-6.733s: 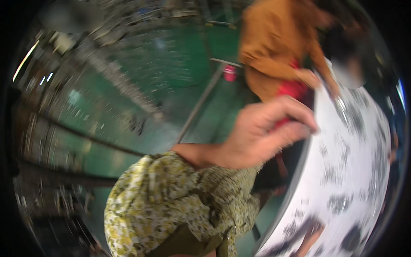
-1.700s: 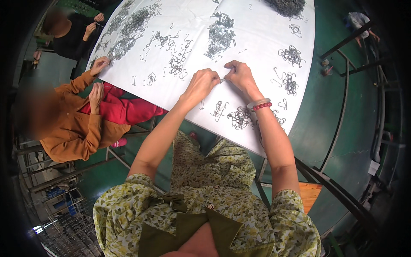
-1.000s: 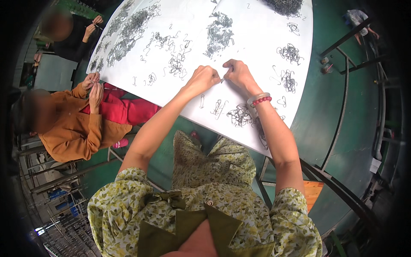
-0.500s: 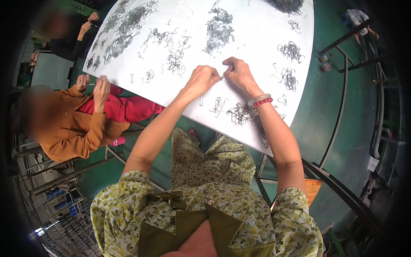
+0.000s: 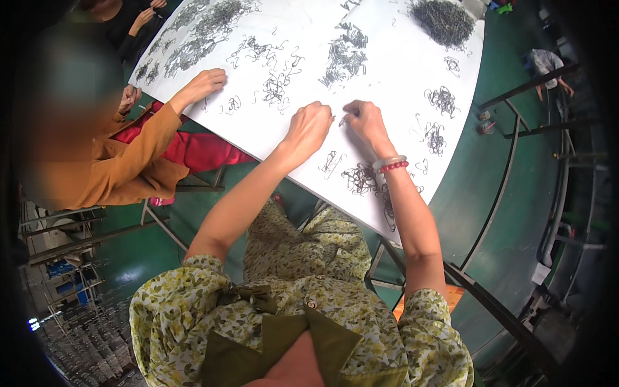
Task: The person repeatedly picks up small metal paperclips from a white table and links them together by hand. The person occasionally places the linked clips onto a hanging rack. Other people at the table perform the same task.
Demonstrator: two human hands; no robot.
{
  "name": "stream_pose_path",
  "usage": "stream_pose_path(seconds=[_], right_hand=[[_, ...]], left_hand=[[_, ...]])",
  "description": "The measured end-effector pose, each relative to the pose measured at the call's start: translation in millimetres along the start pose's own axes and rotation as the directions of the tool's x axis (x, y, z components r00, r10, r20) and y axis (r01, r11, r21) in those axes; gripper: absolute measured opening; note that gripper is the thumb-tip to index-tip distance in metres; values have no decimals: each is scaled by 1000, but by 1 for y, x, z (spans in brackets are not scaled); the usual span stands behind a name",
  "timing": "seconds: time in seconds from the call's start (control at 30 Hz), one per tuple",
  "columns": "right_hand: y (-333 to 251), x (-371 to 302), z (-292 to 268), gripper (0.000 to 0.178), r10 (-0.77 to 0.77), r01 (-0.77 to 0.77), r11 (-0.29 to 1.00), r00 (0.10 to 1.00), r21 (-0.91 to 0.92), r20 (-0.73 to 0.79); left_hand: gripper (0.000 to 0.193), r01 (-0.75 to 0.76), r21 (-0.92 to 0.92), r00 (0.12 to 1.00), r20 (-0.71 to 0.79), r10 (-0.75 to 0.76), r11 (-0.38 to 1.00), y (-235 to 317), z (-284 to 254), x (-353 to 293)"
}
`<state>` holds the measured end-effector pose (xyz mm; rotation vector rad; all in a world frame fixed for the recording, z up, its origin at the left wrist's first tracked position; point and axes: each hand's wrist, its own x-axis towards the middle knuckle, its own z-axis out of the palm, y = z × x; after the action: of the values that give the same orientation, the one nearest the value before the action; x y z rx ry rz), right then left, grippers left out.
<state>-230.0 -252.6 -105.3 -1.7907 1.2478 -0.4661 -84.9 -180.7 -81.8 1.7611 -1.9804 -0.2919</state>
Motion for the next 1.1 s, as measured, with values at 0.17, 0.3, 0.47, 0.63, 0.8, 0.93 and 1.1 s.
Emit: stream_pose_path(seconds=[0.17, 0.3, 0.47, 0.63, 0.8, 0.93, 1.1], right_hand=[[-8, -21, -1, 14, 58, -36, 943, 997, 329, -55], [-22, -43, -13, 11, 59, 9, 739, 995, 674, -77], [-29, -79, -50, 17, 133, 147, 638, 946, 756, -296], [-28, -145, -39, 20, 149, -4, 705, 978, 709, -143], [-27, -228, 36, 17, 266, -350, 362, 927, 864, 264], [-30, -256, 67, 15, 79, -324, 747, 910, 580, 407], [-31, -254, 62, 19, -400, 392, 908, 701, 149, 590]], left_hand=[[14, 124, -170, 967, -202, -158, 978, 1, -38, -14], [13, 210, -166, 969, -98, -228, 964, -21, -34, -22], [13, 253, -287, 967, 55, -248, 924, -24, -1, 10], [14, 170, -115, 972, -146, -186, 979, -26, 19, 18], [8, -200, 14, 979, -25, 200, 980, -11, 30, 2], [13, -217, 147, 975, -16, 221, 965, -9, 31, -8], [19, -100, -64, 995, 4, 101, 993, 6, -9, -39]])
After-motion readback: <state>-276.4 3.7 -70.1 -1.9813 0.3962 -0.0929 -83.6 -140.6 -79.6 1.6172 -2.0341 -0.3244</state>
